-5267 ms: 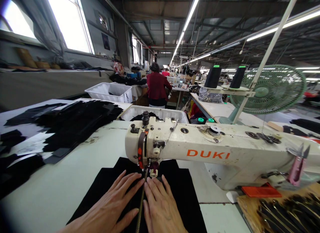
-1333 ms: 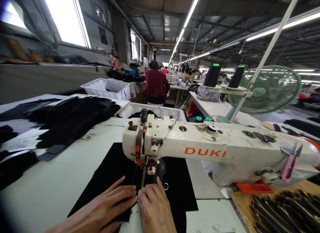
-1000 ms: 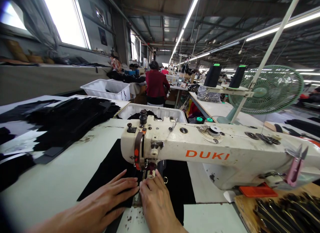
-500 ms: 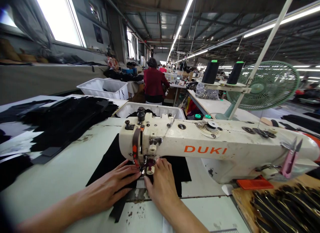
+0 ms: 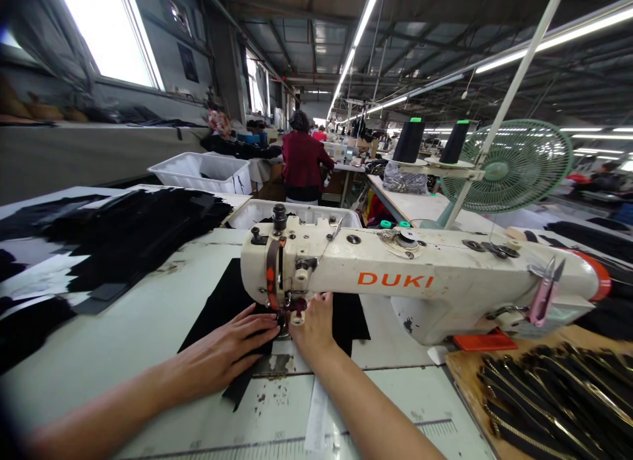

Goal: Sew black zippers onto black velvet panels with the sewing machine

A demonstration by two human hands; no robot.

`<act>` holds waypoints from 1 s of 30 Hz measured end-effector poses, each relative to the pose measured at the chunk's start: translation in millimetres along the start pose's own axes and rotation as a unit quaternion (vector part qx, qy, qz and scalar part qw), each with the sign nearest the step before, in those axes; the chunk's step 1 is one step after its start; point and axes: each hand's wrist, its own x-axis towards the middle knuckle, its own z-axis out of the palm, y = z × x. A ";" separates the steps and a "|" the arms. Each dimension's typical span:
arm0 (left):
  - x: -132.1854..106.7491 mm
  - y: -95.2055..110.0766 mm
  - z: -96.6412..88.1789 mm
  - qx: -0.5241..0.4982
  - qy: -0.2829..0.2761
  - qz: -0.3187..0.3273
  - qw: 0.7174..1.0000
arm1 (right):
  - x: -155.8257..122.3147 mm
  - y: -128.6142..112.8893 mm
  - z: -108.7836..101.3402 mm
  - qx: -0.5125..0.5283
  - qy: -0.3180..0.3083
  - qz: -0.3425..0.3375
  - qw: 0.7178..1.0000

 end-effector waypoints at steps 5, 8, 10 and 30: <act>-1.2 0.0 0.3 0.011 0.005 0.005 1.000 | -20.7 7.4 -31.2 0.027 0.009 -0.064 0.998; -1.3 0.9 -0.8 0.015 0.004 0.009 1.000 | -35.7 7.6 -38.2 0.063 0.011 -0.136 0.989; -0.5 1.4 -2.4 0.017 0.000 0.011 1.000 | -40.2 6.6 -33.2 0.088 0.008 -0.161 0.983; 8.3 -12.0 -4.3 -0.017 0.031 0.006 0.999 | -40.2 4.9 -16.3 0.121 0.043 -0.127 0.984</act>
